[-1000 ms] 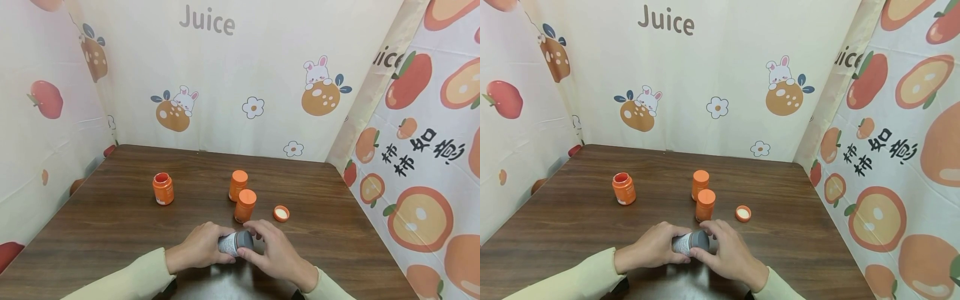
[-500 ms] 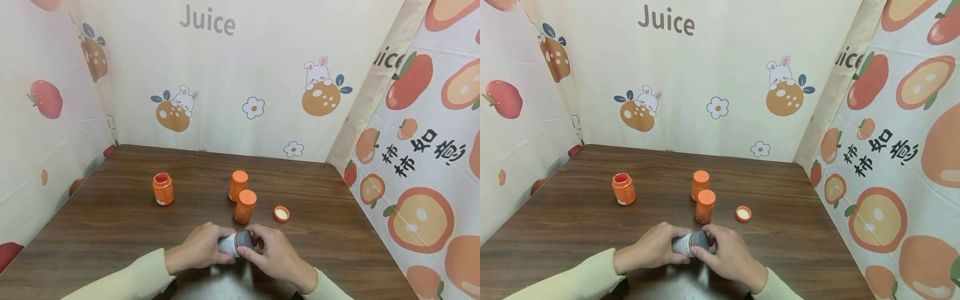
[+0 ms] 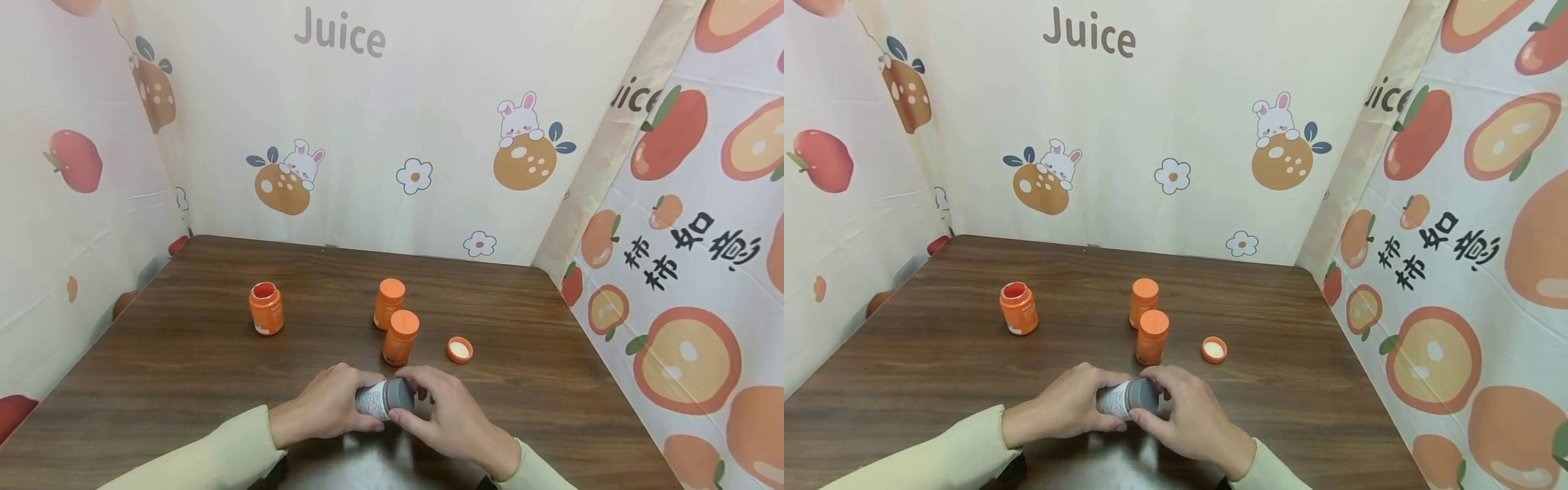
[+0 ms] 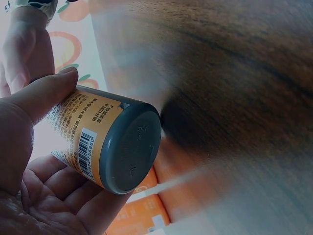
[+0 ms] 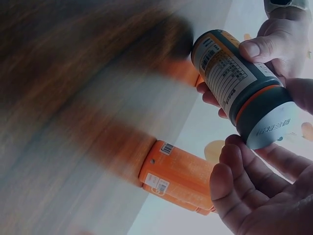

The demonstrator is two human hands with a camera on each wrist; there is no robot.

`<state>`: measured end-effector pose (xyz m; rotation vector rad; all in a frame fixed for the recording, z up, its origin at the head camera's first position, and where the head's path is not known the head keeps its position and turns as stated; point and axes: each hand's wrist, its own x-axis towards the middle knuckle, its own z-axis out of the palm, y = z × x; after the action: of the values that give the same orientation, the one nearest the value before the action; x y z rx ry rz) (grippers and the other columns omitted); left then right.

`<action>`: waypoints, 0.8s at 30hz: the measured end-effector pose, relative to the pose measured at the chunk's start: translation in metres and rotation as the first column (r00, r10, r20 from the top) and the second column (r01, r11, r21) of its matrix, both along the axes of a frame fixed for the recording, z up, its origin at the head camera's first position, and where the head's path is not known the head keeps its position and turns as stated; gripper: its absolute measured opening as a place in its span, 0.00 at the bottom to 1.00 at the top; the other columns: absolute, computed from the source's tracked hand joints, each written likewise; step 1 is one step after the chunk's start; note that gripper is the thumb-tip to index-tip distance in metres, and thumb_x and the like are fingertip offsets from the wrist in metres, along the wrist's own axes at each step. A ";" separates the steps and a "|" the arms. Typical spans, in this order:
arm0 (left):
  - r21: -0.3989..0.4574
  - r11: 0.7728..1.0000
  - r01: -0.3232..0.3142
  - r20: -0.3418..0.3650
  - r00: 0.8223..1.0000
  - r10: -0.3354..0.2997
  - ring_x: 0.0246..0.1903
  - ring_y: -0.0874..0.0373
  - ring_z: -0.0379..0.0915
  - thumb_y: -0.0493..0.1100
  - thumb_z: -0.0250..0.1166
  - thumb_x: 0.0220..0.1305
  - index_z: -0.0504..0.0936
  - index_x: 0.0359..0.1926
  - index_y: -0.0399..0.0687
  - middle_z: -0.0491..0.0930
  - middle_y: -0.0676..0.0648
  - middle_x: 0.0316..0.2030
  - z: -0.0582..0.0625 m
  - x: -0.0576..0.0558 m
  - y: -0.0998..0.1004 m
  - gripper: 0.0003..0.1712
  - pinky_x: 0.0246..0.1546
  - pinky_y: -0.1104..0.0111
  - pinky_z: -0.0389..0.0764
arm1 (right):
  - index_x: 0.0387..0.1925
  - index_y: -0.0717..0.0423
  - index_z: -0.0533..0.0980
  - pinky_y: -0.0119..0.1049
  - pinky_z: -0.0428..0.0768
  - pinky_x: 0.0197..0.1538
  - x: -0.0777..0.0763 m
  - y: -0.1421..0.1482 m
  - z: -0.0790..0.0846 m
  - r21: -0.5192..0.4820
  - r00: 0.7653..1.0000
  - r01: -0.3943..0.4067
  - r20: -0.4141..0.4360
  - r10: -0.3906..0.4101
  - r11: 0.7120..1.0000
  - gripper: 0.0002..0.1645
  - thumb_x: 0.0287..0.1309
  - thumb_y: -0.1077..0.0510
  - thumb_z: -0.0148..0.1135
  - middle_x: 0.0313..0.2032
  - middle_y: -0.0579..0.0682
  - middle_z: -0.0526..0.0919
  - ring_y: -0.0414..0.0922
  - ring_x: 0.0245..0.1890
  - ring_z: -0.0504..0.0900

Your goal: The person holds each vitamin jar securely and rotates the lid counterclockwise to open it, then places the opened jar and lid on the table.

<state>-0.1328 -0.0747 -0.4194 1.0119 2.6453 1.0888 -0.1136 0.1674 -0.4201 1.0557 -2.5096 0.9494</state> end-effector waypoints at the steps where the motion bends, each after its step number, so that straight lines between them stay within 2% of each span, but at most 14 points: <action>1: -0.001 1.000 0.001 0.000 1.000 -0.001 0.27 0.71 0.73 0.50 0.84 0.48 0.87 0.43 0.65 0.80 0.66 0.28 0.000 0.000 0.000 0.20 0.28 0.72 0.75 | 0.55 0.52 0.80 0.34 0.79 0.35 0.000 0.000 0.000 -0.002 1.000 -0.005 -0.007 0.005 1.000 0.27 0.58 0.45 0.76 0.38 0.34 0.79 0.39 0.34 0.79; 7: -0.004 1.000 -0.002 -0.007 1.000 0.002 0.26 0.71 0.73 0.50 0.84 0.48 0.87 0.42 0.65 0.80 0.66 0.28 -0.001 0.000 -0.001 0.19 0.27 0.72 0.74 | 0.58 0.50 0.79 0.35 0.80 0.38 -0.001 0.002 0.001 -0.002 0.998 -0.042 -0.037 0.042 0.999 0.29 0.55 0.50 0.78 0.41 0.36 0.79 0.39 0.36 0.77; 13: 0.003 1.000 0.001 -0.007 1.000 -0.001 0.27 0.71 0.74 0.50 0.84 0.48 0.87 0.43 0.65 0.81 0.66 0.29 -0.002 -0.001 -0.001 0.20 0.28 0.72 0.75 | 0.59 0.47 0.78 0.38 0.83 0.41 -0.001 0.002 0.002 -0.007 0.997 -0.071 -0.015 0.071 0.997 0.32 0.52 0.55 0.80 0.48 0.37 0.80 0.37 0.43 0.79; 19: 0.001 1.000 0.010 -0.005 1.000 -0.010 0.27 0.71 0.74 0.51 0.83 0.49 0.87 0.45 0.65 0.81 0.66 0.29 -0.002 -0.002 -0.001 0.21 0.28 0.72 0.75 | 0.60 0.45 0.77 0.40 0.82 0.49 -0.001 0.003 0.005 -0.008 0.993 -0.114 -0.040 0.114 0.993 0.37 0.47 0.62 0.81 0.51 0.42 0.79 0.39 0.50 0.80; 24: 0.005 1.000 0.015 -0.002 1.000 -0.015 0.27 0.71 0.74 0.50 0.83 0.49 0.86 0.45 0.64 0.80 0.66 0.29 -0.002 -0.002 -0.001 0.21 0.29 0.73 0.75 | 0.60 0.44 0.78 0.40 0.81 0.53 -0.001 0.002 0.006 0.014 0.993 -0.107 -0.054 0.108 0.994 0.40 0.43 0.64 0.82 0.52 0.41 0.78 0.40 0.52 0.79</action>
<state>-0.1345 -0.0760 -0.4219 1.0323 2.6341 1.0922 -0.1143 0.1698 -0.4137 1.2140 -2.4385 0.9230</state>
